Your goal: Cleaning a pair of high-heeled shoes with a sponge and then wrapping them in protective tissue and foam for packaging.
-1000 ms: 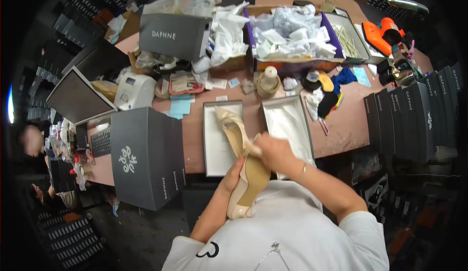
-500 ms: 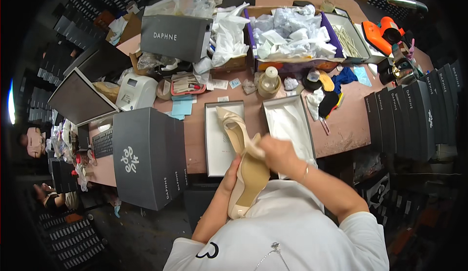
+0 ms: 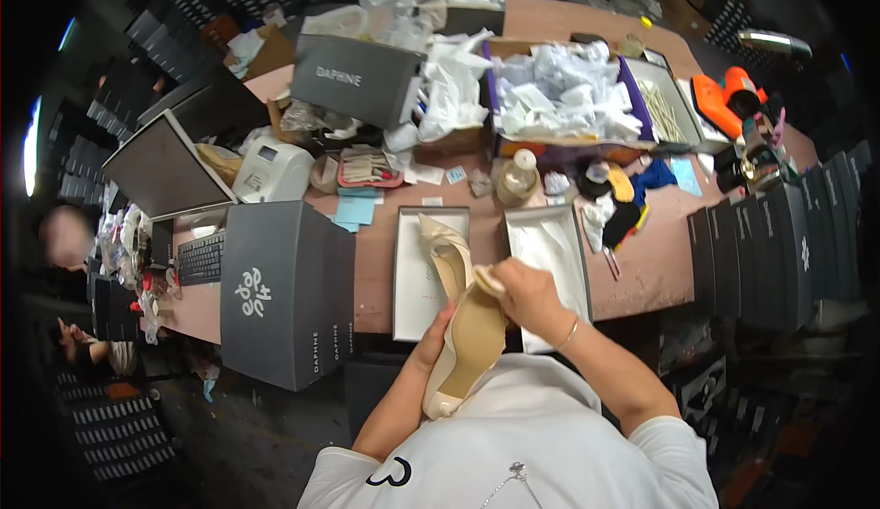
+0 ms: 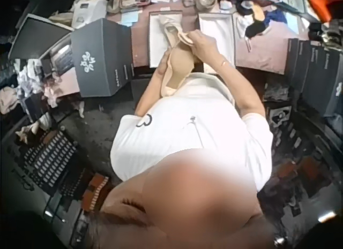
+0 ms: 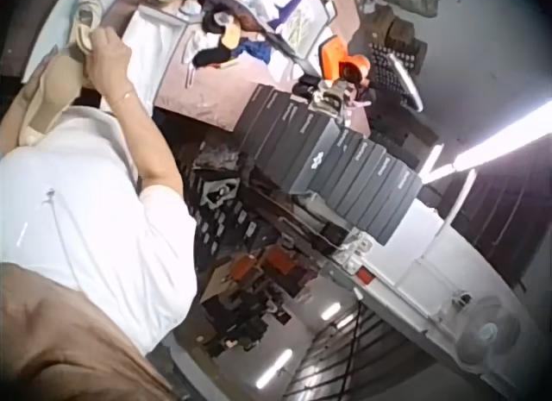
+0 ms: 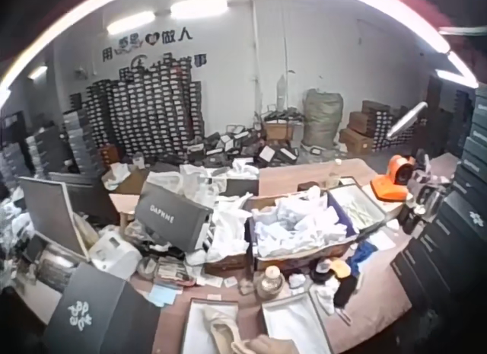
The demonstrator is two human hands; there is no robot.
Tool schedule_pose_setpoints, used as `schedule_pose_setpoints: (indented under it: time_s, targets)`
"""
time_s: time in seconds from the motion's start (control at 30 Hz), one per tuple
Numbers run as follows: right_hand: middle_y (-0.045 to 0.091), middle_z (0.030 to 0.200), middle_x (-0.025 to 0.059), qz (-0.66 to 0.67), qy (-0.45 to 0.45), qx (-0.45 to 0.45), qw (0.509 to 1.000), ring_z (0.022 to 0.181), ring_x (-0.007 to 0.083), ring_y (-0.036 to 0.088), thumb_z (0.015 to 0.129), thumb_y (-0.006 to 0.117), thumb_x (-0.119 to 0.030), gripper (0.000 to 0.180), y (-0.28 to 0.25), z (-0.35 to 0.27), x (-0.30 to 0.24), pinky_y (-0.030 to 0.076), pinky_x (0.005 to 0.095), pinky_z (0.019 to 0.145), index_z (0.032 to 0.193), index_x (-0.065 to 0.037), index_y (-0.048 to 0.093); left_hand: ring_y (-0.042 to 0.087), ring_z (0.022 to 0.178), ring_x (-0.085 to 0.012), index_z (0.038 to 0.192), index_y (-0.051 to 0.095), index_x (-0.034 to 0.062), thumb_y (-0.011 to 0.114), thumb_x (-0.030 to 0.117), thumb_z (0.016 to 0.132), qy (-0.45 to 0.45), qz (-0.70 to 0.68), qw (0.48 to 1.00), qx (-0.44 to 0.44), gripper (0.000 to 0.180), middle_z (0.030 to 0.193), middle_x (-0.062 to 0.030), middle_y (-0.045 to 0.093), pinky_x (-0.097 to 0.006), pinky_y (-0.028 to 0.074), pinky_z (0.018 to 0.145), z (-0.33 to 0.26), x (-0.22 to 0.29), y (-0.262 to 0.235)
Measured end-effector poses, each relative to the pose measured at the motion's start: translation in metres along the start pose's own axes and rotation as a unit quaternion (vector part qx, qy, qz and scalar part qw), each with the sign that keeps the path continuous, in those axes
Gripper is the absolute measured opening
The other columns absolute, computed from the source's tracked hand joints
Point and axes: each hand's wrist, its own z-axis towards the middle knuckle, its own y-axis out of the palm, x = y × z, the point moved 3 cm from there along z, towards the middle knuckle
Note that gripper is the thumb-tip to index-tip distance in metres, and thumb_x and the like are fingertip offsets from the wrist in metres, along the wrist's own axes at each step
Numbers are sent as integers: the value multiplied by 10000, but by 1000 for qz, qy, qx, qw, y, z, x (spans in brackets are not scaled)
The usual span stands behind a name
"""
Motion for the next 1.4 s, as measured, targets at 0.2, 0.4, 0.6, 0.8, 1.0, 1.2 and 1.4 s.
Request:
schedule_pose_setpoints:
  time_s: [0.2, 0.4, 0.6, 0.8, 1.0, 1.2, 1.4]
  targets:
    - [582, 776, 94, 39, -54, -76, 995, 657, 306, 606, 770, 600, -60, 141, 14, -5, -35, 490, 396, 538, 893, -109, 549, 555, 1139, -228, 1398, 388, 52, 372, 532, 976, 47, 31, 997, 44, 639, 1270, -149, 552, -336, 448, 981, -2, 2, -21]
    - [603, 763, 143, 37, -56, -132, 989, 690, 375, 612, 770, 634, -73, 137, 16, -18, -56, 495, 438, 595, 892, -80, 570, 544, 1121, -136, 1374, 435, 64, 378, 535, 977, 38, 9, 999, 37, 619, 1272, -62, 552, -283, 452, 956, -16, 6, 1]
    - [589, 790, 185, 74, 76, -114, 988, 714, 404, 605, 766, 628, -30, 139, 26, 10, -17, 492, 452, 625, 877, -69, 555, 473, 1203, -132, 1441, 345, 89, 368, 492, 996, 84, 7, 996, -16, 601, 1336, -66, 490, -288, 387, 1025, -19, 1, 5]
    - [609, 759, 177, 22, 116, -105, 987, 731, 384, 633, 769, 635, -45, 149, 28, 20, -3, 515, 430, 607, 898, -85, 572, 431, 1246, -130, 1462, 299, 91, 381, 429, 1007, 41, -7, 998, -52, 573, 1388, -59, 440, -301, 339, 1067, -16, 3, 1]
    - [601, 814, 220, 49, -42, -54, 996, 790, 410, 614, 761, 618, -16, 132, -6, 27, -78, 495, 416, 656, 877, -54, 567, 434, 1242, -128, 1463, 290, 91, 374, 407, 1011, 121, 75, 989, -47, 558, 1372, -63, 454, -286, 346, 1054, -2, 0, -9]
    - [599, 873, 269, 30, -75, -137, 987, 944, 450, 589, 701, 616, 23, 270, 6, -28, -56, 495, 442, 769, 965, -18, 579, 499, 1129, -93, 1439, 331, 89, 381, 408, 1011, 111, 36, 991, -70, 537, 1284, -26, 514, -264, 404, 979, 7, 2, 3]
    - [549, 749, 238, 65, 121, -85, 987, 712, 442, 563, 796, 569, 1, 75, 19, -8, -3, 435, 458, 599, 865, 1, 539, 547, 1088, -92, 1408, 394, 79, 403, 433, 1001, 73, -33, 994, -77, 540, 1259, -36, 560, -262, 449, 945, -3, -2, 11]
